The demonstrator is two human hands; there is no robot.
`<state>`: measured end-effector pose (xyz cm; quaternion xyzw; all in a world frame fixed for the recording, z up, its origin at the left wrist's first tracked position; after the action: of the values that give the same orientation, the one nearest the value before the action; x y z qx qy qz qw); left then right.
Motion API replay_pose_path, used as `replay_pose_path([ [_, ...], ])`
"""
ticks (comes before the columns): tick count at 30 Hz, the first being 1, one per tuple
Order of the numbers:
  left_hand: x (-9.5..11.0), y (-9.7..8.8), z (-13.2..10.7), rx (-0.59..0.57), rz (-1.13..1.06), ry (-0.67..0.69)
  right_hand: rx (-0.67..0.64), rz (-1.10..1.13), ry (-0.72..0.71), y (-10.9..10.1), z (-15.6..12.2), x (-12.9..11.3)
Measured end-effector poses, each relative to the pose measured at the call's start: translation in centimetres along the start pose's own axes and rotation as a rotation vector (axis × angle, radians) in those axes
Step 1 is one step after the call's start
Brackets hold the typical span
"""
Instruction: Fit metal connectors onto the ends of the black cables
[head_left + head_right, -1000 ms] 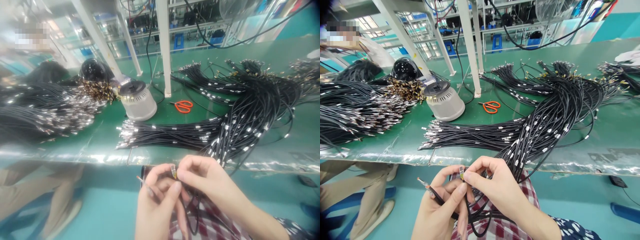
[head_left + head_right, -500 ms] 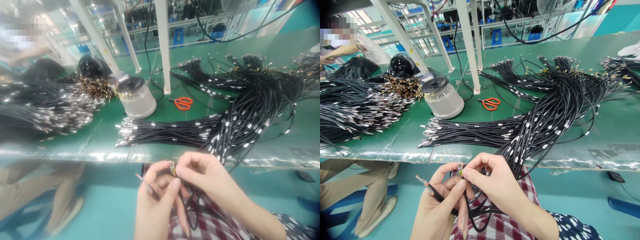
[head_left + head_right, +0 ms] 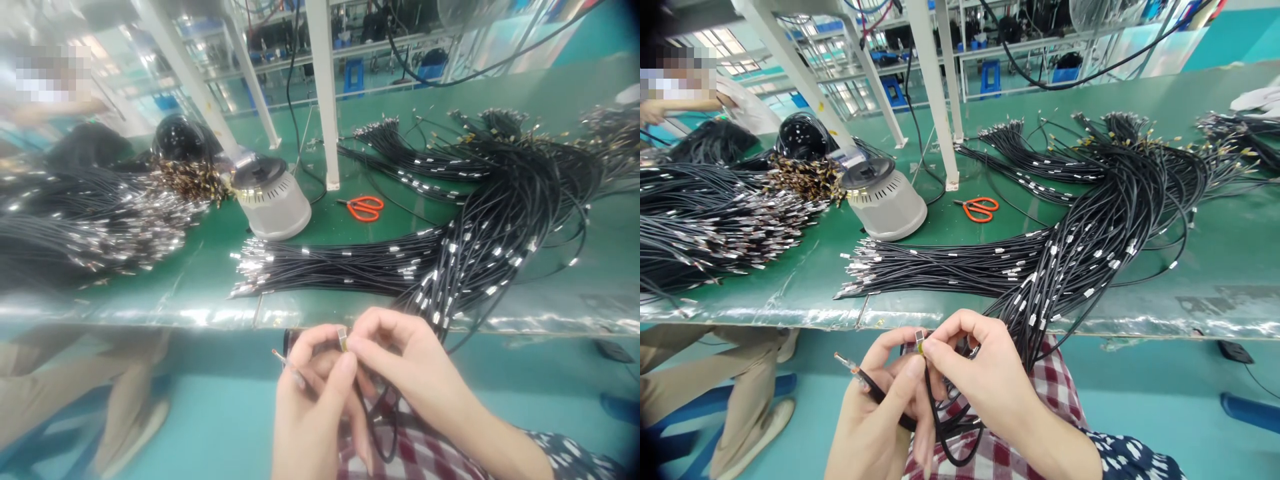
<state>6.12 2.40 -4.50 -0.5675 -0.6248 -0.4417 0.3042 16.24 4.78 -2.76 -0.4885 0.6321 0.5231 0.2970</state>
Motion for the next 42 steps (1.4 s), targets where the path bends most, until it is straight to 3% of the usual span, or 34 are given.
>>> replay_pose_path([
  [5,-0.1,-0.8,0.6,0.080,-0.049,-0.010,-0.047,0.033,-0.020,0.3,0.1,0.2],
  [8,-0.4,-0.8,0.8,0.055,-0.092,-0.028,-0.086,0.005,-0.021,0.4,0.1,0.3],
  [13,-0.7,-0.9,1.1,-0.028,-0.064,0.007,-0.013,-0.175,-0.115,-0.6,0.1,-0.4],
  [17,-1.2,-0.7,1.2,-0.068,-0.099,-0.046,0.003,-0.196,-0.138,-0.7,0.3,-0.5],
  [23,-0.8,-0.7,1.0,0.012,-0.169,-0.052,0.042,-0.174,-0.170,-0.8,0.3,-0.7],
  [32,-0.9,-1.2,1.0,0.069,-0.096,0.017,-0.135,0.079,0.025,0.6,1.4,0.2],
  [37,-0.5,-1.4,1.1,0.073,-0.044,0.060,-0.223,0.128,0.037,1.2,1.8,0.6],
  [39,-0.6,-1.3,1.2,0.060,-0.028,0.051,-0.184,0.078,-0.032,1.0,1.8,0.4],
  [42,-0.8,-1.2,1.5,0.045,-0.037,0.016,0.006,-0.135,-0.234,-0.2,1.2,-0.9],
])
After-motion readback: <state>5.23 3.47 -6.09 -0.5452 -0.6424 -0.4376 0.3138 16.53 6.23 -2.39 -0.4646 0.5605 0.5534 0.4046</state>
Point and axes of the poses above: each hand's wrist, its own z-axis towards the middle knuckle, its own y-axis out of the palm, x = y × z, the point moved 9 cm from there along z, towards the middle knuckle, and after that the axes turned 7 degrees about z, right-handed, at the moved point
